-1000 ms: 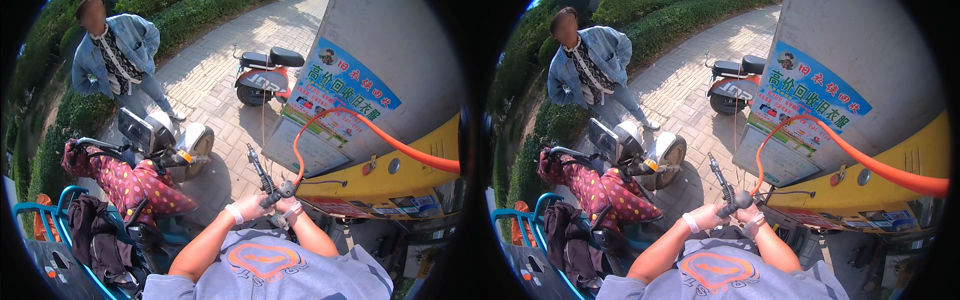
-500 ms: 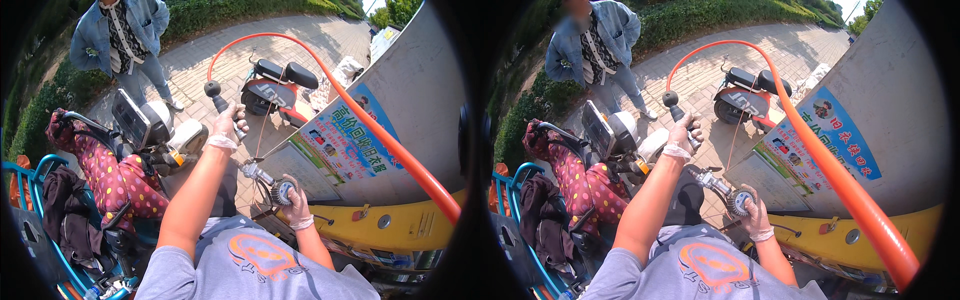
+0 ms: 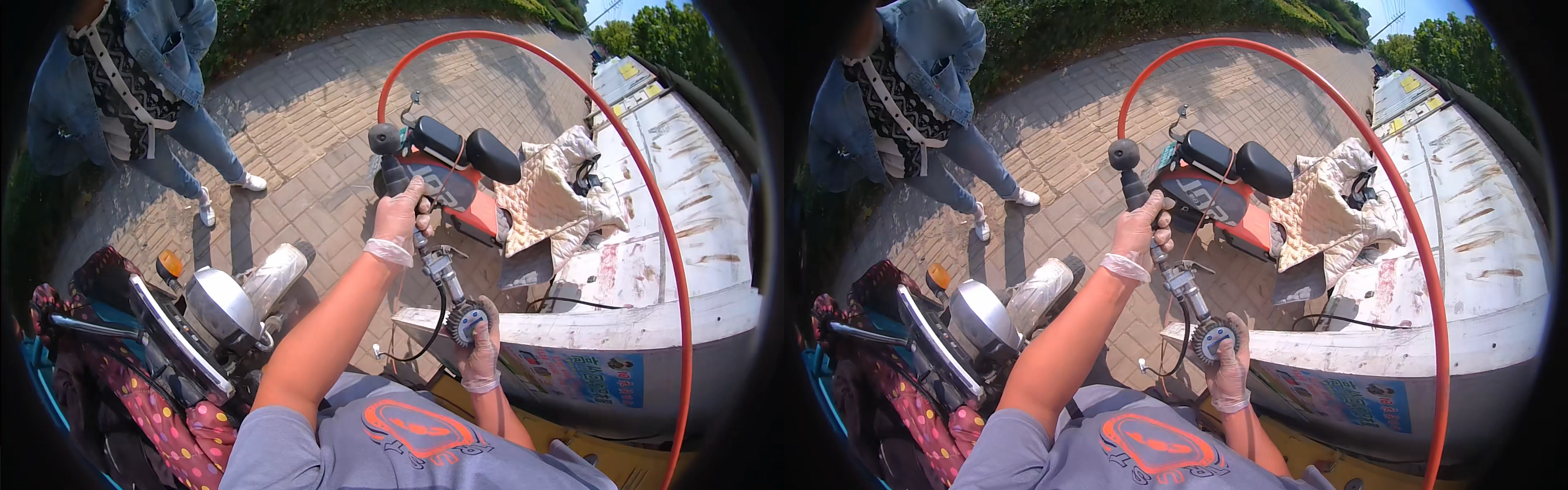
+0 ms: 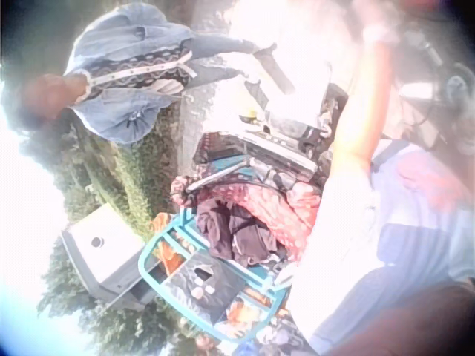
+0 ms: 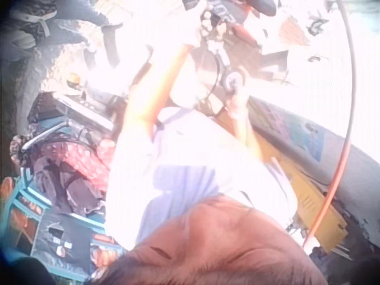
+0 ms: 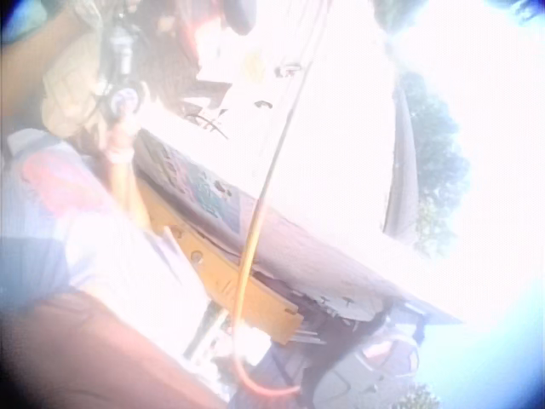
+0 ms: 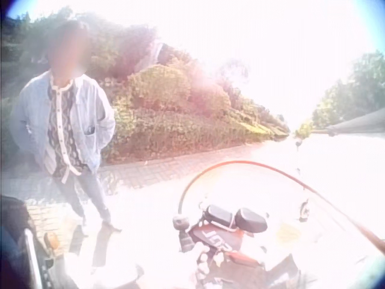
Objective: The person inflates an electric scooter tire using a pressure gauge and hose, then retrieves a tire repair tool and repeatedly works on the tire surface near the valve area. The person handles the scooter, hose, gauge, and tool while standing and crouching beside the vehicle.
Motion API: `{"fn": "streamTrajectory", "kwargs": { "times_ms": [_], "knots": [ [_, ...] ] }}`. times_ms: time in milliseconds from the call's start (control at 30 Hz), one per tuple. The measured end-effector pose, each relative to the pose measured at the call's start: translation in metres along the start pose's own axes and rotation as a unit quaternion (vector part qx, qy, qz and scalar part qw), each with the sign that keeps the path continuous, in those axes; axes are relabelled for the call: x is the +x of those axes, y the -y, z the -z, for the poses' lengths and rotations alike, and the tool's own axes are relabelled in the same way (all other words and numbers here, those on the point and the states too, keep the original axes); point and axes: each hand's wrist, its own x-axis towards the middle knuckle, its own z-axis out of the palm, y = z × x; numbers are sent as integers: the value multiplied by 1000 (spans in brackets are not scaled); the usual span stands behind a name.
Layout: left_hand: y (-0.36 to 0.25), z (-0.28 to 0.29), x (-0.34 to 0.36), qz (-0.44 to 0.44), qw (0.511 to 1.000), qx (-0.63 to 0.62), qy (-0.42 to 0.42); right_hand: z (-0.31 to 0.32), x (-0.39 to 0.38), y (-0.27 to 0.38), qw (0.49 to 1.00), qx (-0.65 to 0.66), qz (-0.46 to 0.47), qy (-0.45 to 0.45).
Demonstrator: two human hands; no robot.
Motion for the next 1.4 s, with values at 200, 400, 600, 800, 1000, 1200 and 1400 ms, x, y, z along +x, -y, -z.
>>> {"fn": "streamTrajectory", "kwargs": {
  "times_ms": [200, 400, 600, 800, 1000, 1200, 1400],
  "knots": [
    [-42, -1, 54, 20, 997, 67, -11, -50, 83, -19, 943, 192, -168, -212],
    [-75, 20, 80, -19, 998, 56, -33, -101, 118, -51, 876, 255, -346, -220],
    [-99, 25, 116, -37, 996, 34, -74, -85, 194, -63, 907, 214, -332, -142],
    [-123, -11, 198, -165, 943, 289, -5, -98, 340, -93, 961, 93, -261, -2],
    [-51, -61, 292, -118, 546, 810, 177, -93, 339, 56, 802, -429, -153, 385],
    [77, -25, 312, 31, 488, 761, 426, -56, 406, 64, 816, -519, 197, 160],
    [138, 28, 296, 164, 172, 775, 586, 6, 474, -123, 745, -278, -554, 245]
  ]
}}
